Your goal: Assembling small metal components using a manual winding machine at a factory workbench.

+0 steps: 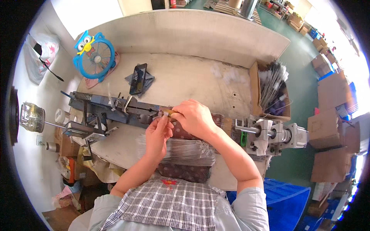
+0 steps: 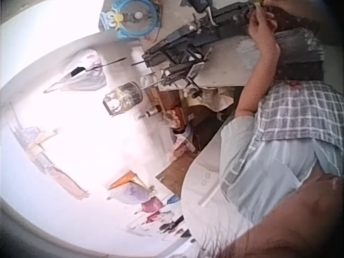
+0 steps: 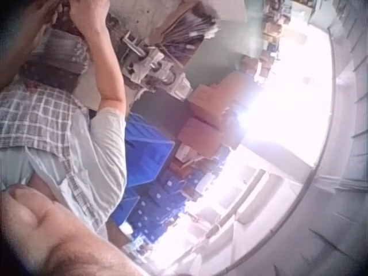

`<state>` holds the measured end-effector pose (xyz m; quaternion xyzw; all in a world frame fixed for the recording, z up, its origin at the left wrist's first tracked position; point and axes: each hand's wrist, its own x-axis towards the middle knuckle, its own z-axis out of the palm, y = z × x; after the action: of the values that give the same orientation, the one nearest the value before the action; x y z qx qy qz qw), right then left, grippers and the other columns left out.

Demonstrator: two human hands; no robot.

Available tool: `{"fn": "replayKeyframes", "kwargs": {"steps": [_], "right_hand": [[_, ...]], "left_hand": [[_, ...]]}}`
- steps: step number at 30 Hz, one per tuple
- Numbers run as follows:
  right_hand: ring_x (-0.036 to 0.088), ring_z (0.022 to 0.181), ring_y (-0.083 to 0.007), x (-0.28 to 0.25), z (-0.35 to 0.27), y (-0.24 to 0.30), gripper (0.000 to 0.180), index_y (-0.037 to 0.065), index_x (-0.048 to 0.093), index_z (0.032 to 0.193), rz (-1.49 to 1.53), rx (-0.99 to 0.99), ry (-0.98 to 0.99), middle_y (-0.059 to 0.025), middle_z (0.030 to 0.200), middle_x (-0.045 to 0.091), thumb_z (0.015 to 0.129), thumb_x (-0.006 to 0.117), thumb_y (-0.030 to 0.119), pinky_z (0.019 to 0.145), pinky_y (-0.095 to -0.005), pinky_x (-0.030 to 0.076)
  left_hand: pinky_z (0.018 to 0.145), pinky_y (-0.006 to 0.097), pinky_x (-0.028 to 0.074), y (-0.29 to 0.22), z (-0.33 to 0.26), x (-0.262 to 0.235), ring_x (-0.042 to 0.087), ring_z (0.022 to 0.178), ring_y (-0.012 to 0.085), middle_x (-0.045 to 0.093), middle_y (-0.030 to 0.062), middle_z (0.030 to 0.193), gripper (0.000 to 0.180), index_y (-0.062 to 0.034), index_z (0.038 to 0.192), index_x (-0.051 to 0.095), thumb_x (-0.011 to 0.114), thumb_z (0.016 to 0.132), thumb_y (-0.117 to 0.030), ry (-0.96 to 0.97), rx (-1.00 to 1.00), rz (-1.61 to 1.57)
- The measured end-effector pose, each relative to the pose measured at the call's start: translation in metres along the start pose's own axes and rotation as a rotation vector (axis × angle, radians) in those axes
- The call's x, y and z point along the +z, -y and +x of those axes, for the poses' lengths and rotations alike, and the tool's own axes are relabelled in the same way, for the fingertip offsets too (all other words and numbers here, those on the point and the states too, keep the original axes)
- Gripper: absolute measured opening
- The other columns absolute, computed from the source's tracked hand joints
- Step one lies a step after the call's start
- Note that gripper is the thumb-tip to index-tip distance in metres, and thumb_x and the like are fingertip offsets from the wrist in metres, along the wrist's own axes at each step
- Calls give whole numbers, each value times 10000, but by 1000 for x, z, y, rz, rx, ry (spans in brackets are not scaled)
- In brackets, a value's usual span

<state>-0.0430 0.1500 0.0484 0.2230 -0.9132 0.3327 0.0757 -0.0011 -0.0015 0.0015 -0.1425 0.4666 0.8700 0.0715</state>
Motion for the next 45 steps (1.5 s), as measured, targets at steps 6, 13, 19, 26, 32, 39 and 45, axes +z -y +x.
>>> {"fn": "replayKeyframes", "kwargs": {"steps": [6, 13, 19, 26, 32, 39, 45], "right_hand": [[600, 844, -294, -5, 7, 5, 192, 87, 690, 879, 274, 353, 215, -96, 829, 644, 823, 561, 217, 737, -387, 479], [588, 834, -256, 7, -4, 30, 242, 48, 678, 931, -151, -23, -137, -58, 871, 633, 723, 689, 173, 741, -365, 482], [571, 909, -227, 21, -10, 30, 319, 89, 655, 974, -283, -62, -267, -23, 935, 610, 678, 710, 194, 756, -363, 452], [568, 910, -196, 20, -15, 18, 248, 148, 674, 931, -246, -205, -295, 8, 942, 600, 685, 700, 170, 710, -350, 458], [571, 919, -201, 6, -24, 5, 233, 148, 684, 919, -213, -185, -275, 9, 942, 608, 689, 709, 176, 726, -345, 477], [582, 898, -216, 12, -15, 14, 254, 132, 685, 941, -170, -205, -239, -15, 945, 617, 688, 699, 158, 725, -353, 491], [588, 886, -222, 13, -15, 17, 279, 120, 676, 959, -154, -193, -239, -16, 945, 619, 684, 713, 145, 726, -360, 493]], "left_hand": [[641, 234, 444, -4, 1, -4, 580, 672, 113, 646, 67, 809, 356, -32, 952, 606, 478, 965, -363, 80, -36, 153], [935, 340, 387, -4, 1, 7, 567, 1021, 182, 623, 84, 1058, 442, -44, 1121, 542, 390, 974, -431, 46, -92, -245], [867, 323, 442, 0, 3, 5, 583, 983, 164, 615, 68, 1048, 268, -53, 1061, 536, 451, 961, -287, 42, -81, -285], [793, 289, 490, 3, 3, 8, 624, 870, 146, 638, 69, 951, 140, -19, 982, 579, 549, 921, -141, 32, -5, -313], [807, 297, 493, 6, 5, 7, 632, 854, 141, 649, 65, 929, 102, -23, 954, 595, 573, 903, -108, 37, 11, -261], [809, 301, 479, -1, 2, 11, 624, 880, 144, 642, 59, 933, 59, -39, 922, 571, 570, 884, -84, 8, -24, -308], [827, 326, 477, 4, 2, 5, 620, 893, 164, 640, 73, 921, 109, -48, 940, 553, 536, 899, -147, 36, -47, -384]]}}
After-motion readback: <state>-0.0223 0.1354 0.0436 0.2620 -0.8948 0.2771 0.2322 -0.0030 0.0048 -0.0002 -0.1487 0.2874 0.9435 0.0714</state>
